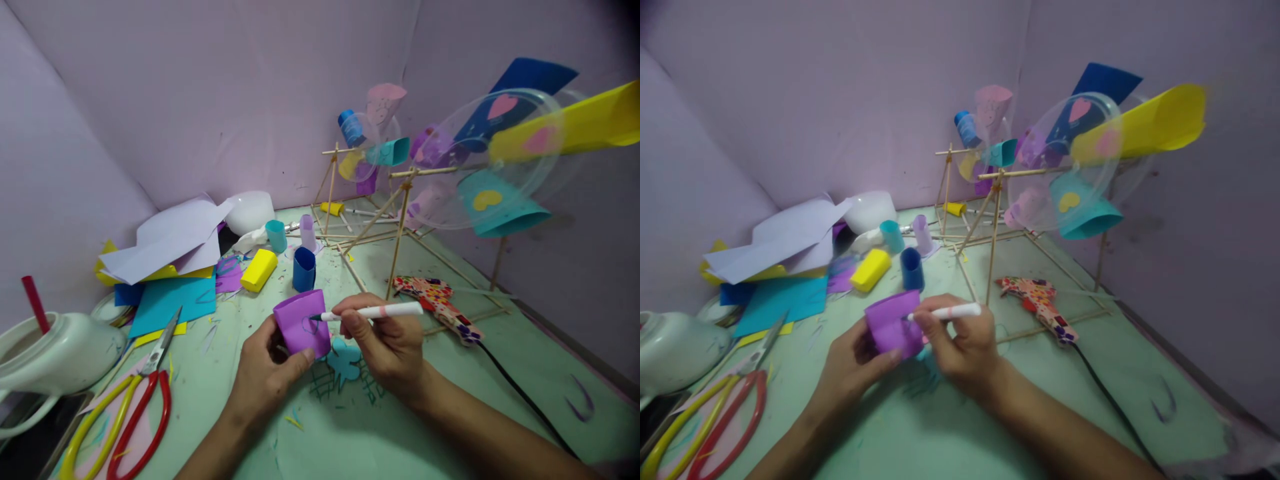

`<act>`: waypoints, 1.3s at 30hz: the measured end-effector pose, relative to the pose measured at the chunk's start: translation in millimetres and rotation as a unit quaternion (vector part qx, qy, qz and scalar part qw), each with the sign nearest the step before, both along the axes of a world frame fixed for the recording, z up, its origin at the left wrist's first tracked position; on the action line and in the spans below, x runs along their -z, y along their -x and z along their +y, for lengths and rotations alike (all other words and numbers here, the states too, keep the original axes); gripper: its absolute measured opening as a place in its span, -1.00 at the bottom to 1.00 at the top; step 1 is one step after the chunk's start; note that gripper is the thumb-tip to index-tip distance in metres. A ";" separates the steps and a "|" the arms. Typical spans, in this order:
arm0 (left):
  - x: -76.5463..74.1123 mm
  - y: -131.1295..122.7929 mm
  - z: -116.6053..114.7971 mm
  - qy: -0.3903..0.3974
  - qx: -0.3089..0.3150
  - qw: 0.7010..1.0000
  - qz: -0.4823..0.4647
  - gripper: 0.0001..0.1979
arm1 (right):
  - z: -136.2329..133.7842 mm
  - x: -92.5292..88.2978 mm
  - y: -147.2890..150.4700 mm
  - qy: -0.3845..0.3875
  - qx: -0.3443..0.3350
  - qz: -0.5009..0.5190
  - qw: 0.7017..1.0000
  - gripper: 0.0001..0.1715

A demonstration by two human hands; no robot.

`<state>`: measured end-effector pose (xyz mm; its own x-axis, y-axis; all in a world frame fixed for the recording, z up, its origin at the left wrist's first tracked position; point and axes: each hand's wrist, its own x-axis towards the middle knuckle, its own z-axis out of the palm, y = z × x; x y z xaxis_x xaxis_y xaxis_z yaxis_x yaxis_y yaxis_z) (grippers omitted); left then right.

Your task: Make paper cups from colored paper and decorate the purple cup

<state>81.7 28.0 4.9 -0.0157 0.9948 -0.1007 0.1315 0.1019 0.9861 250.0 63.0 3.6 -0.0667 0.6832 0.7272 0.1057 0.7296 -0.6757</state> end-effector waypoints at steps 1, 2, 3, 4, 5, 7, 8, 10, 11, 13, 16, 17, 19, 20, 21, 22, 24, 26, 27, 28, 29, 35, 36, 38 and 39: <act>-0.2 -0.5 0.0 -0.001 0.000 1.000 -0.002 -0.38 | 0.1 0.4 0.1 -0.001 -0.001 0.002 1.000 -0.88; -0.4 -1.0 -0.2 -0.001 -0.003 1.000 -0.004 -0.38 | 0.2 0.8 0.1 -0.002 -0.002 0.003 1.000 -0.88; -0.8 -1.6 -0.4 -0.001 -0.007 1.000 -0.006 -0.38 | 0.2 1.2 0.1 -0.002 -0.003 0.002 1.000 -0.88; -1.1 -2.1 -0.6 0.001 -0.009 1.000 -0.007 -0.38 | 0.2 1.4 0.2 -0.003 -0.003 0.001 1.000 -0.88; -1.3 -2.5 -0.9 0.002 -0.012 1.000 -0.008 -0.38 | 0.1 1.6 0.2 -0.002 -0.003 0.000 1.000 -0.88; -1.3 -2.5 -1.1 0.004 -0.015 1.000 -0.007 -0.37 | -0.2 1.6 0.3 -0.001 -0.002 -0.001 1.000 -0.88; -1.1 -2.1 -0.9 0.003 -0.015 1.000 -0.006 -0.37 | -0.3 1.5 0.3 -0.002 -0.001 -0.002 1.000 -0.88; -0.2 -0.8 -0.4 0.002 -0.007 1.000 -0.002 -0.37 | -0.4 1.2 0.1 -0.007 0.004 -0.005 1.000 -0.88; 0.3 -0.1 0.0 0.001 -0.003 1.000 0.001 -0.38 | -0.5 1.1 0.0 -0.008 0.008 -0.007 1.000 -0.89; 0.9 0.7 0.5 0.002 0.001 1.000 0.007 -0.38 | -0.6 0.8 -0.2 -0.010 0.014 -0.004 1.000 -0.89; 0.5 0.0 0.4 0.003 -0.006 1.000 0.011 -0.38 | -0.9 0.6 -0.5 -0.006 0.013 0.008 1.000 -0.88; 0.1 -0.7 0.1 0.003 -0.010 1.000 0.009 -0.37 | -1.0 0.6 -0.6 -0.006 0.012 0.012 1.000 -0.88; -0.8 -1.8 -0.4 0.003 -0.018 1.000 0.003 -0.36 | -1.2 0.6 -0.7 -0.005 0.013 0.015 1.000 -0.87; -1.1 -2.0 -0.7 0.004 -0.022 1.000 0.000 -0.35 | -1.2 0.6 -0.7 -0.006 0.014 0.015 1.000 -0.87; -1.2 -1.9 -0.8 0.006 -0.020 1.000 0.000 -0.34 | -1.2 0.6 -0.5 -0.006 0.015 0.013 1.000 -0.87; -1.0 -1.5 -0.8 0.007 -0.015 1.000 0.002 -0.33 | -1.2 0.7 -0.3 -0.005 0.014 0.011 1.000 -0.87; 0.0 0.1 -0.4 0.006 -0.002 1.000 0.010 -0.32 | -1.0 1.1 0.4 -0.002 0.008 0.008 1.000 -0.87; 1.1 1.7 0.2 0.002 0.005 1.000 0.018 -0.32 | -0.7 1.8 1.2 0.005 -0.004 0.012 1.000 -0.88; 1.5 2.3 0.5 0.000 0.003 1.000 0.020 -0.32 | -0.5 2.1 1.4 0.011 -0.010 0.021 1.000 -0.88; 1.7 2.6 0.9 -0.001 0.000 1.000 0.020 -0.32 | 0.0 2.4 1.5 0.017 -0.014 0.037 0.999 -0.88; 1.5 2.6 1.3 0.000 -0.002 1.000 0.019 -0.32 | 0.6 2.4 1.5 0.026 -0.015 0.059 0.998 -0.87; -4.0 1.2 2.7 0.014 -0.032 0.999 -0.023 -0.41 | 7.1 -0.1 0.8 0.138 0.003 0.138 0.981 -0.82; -4.4 1.3 2.7 0.009 -0.029 0.999 -0.025 -0.41 | 7.3 -0.3 1.6 0.159 0.003 0.115 0.981 -0.82; -4.0 1.5 2.1 -0.007 -0.024 1.000 0.011 -0.41 | 5.7 0.2 4.7 0.194 -0.008 0.054 0.979 -0.71; -3.1 1.3 1.5 -0.017 -0.027 0.998 0.056 -0.43 | 3.9 1.1 7.2 0.207 -0.017 0.026 0.978 -0.58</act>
